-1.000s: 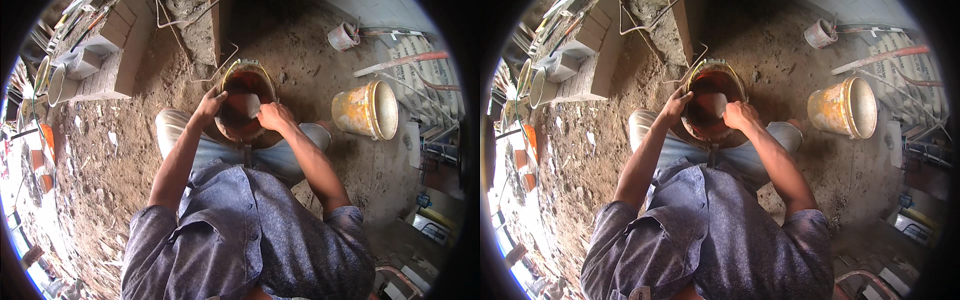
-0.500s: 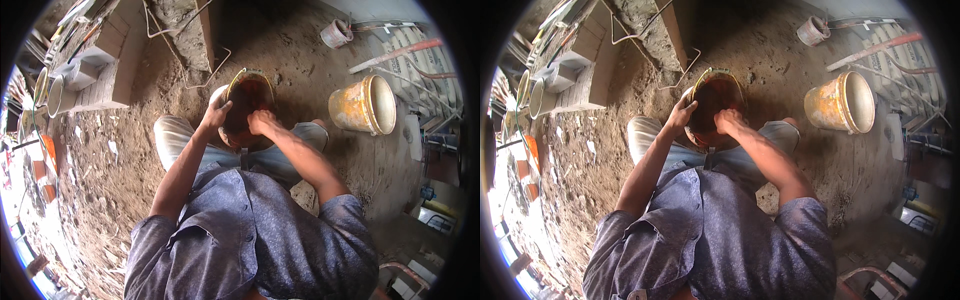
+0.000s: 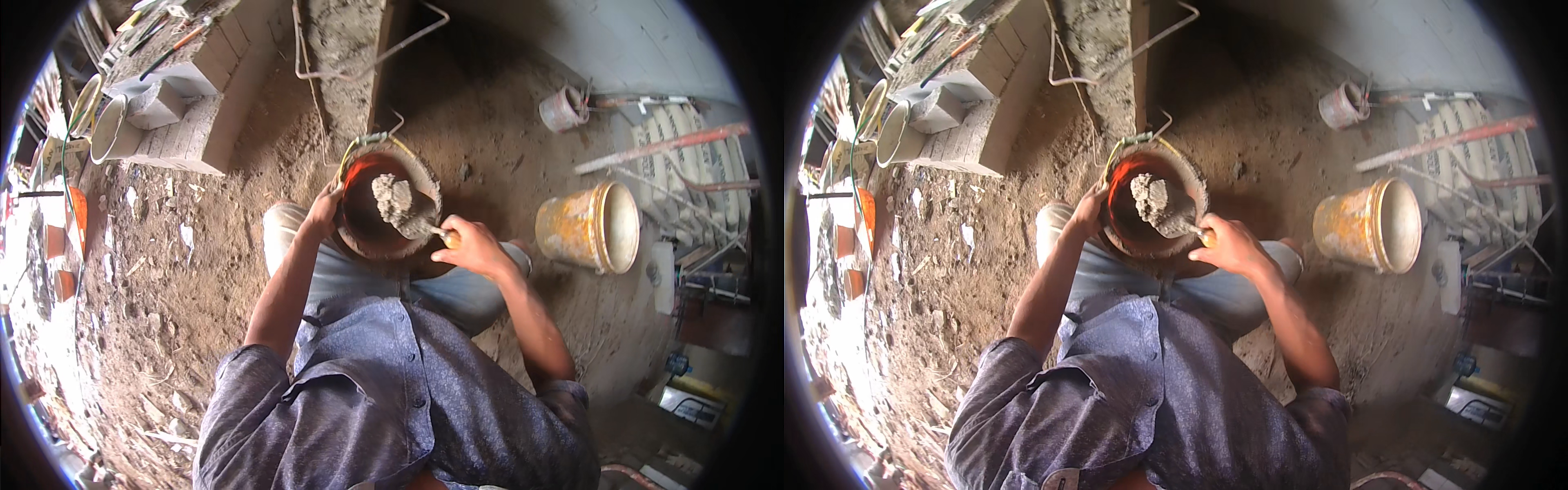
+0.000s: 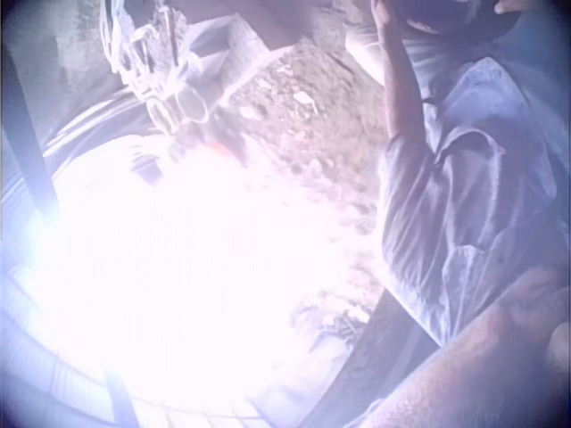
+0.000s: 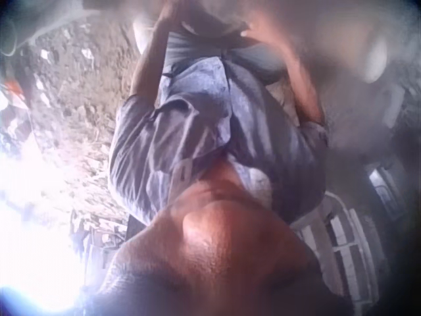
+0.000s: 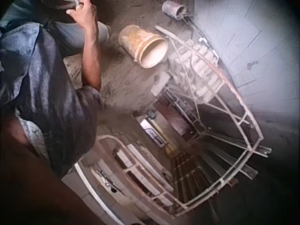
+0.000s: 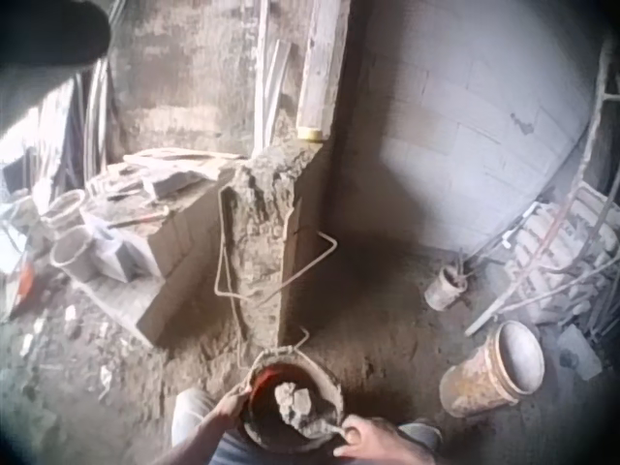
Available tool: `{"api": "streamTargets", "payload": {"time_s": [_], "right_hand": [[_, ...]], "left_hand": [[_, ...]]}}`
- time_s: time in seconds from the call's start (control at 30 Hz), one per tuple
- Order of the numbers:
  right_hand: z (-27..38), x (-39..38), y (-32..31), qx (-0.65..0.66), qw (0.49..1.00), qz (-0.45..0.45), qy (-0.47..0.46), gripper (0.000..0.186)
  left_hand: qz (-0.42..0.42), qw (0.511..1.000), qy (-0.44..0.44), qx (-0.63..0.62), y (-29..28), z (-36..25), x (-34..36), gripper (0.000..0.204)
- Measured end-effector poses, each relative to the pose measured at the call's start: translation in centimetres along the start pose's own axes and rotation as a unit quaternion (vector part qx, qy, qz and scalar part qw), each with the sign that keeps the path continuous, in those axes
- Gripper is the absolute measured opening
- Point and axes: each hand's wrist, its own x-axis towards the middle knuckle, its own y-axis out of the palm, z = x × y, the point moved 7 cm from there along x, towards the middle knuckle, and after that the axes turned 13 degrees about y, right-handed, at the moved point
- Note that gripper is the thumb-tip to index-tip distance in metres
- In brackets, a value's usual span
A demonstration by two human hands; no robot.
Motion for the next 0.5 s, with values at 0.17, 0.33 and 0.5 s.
{"api": "streamTargets", "payload": {"time_s": [0.17,0.33,0.5], "right_hand": [[10.8,-3.4,-12.6,-0.141,0.981,-0.082,-0.108,0.035],[22.5,-6.1,-20.1,-0.205,0.922,-0.058,-0.324,0.037],[25.7,-0.2,-22.3,-0.051,0.957,0.185,-0.217,0.04]], "left_hand": [[-0.078,0.993,0.059,0.07,-4.0,1.6,0.4,0.036],[-0.127,0.99,0.018,0.064,-5.6,3.9,0.5,0.043],[-0.114,0.991,0.045,0.062,-5.3,4.1,1.1,0.038]]}}
